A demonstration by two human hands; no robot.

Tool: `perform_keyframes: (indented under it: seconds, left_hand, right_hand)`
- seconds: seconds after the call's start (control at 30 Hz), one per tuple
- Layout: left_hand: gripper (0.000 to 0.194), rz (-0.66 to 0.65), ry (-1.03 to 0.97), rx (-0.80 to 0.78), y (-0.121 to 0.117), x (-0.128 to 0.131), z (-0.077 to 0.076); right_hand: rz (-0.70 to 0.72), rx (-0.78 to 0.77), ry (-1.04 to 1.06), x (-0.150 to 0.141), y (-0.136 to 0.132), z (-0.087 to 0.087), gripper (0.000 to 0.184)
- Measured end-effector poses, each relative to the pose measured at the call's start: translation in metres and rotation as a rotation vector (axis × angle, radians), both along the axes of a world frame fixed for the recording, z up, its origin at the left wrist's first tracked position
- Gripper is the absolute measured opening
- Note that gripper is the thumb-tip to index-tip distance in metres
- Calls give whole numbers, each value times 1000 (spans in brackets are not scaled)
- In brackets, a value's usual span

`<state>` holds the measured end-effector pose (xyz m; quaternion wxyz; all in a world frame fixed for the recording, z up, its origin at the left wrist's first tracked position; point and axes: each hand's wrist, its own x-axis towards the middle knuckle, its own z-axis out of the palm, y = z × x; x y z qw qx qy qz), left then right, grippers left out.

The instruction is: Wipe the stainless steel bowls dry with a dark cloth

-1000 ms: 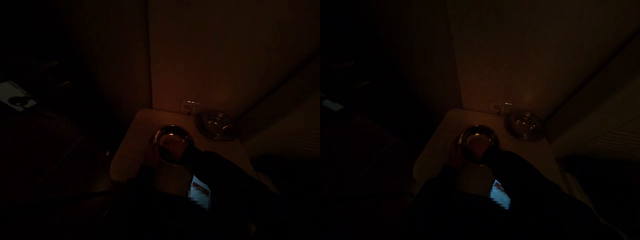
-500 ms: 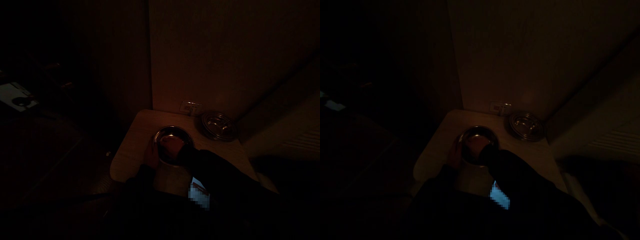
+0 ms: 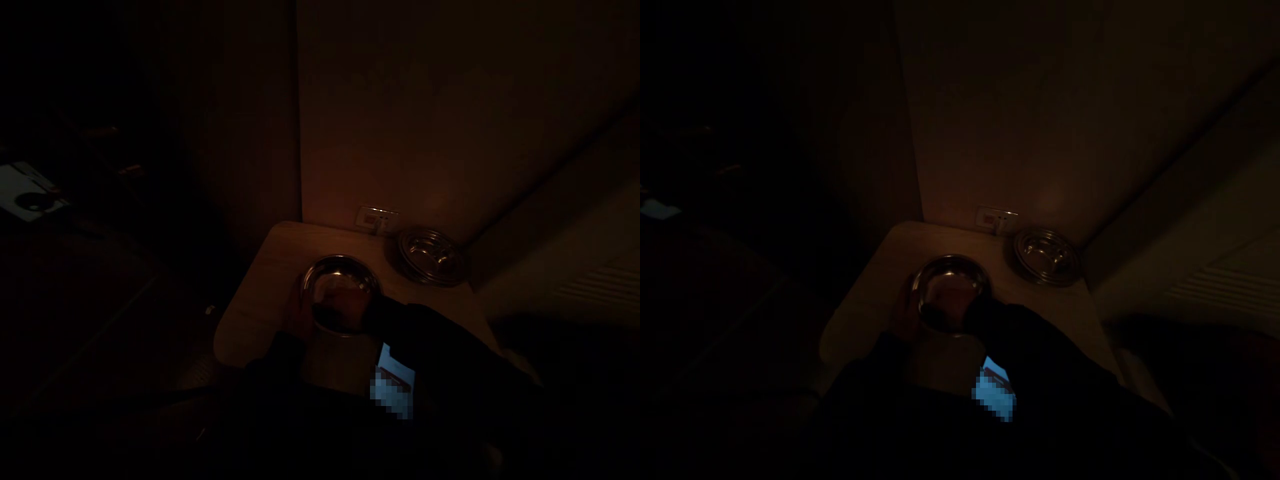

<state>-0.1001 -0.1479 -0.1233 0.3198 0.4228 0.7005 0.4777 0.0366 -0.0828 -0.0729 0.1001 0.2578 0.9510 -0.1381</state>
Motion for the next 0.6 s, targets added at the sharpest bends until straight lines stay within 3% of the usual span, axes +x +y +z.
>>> perform_keyframes:
  seconds: [0.17, 0.4, 0.6]
  left_hand:
    - [52, -10, -19, -32, -1, 4, 6]
    - [49, -32, 11, -9, 3, 1, 7]
    - [48, -9, 18, 6, 1, 4, 6]
  right_hand:
    - [29, -15, -101, 13, 1, 4, 25]
    - [-220, 211, -45, -21, 10, 3, 34]
    - [-281, 201, -184, 9, 28, 13, 33]
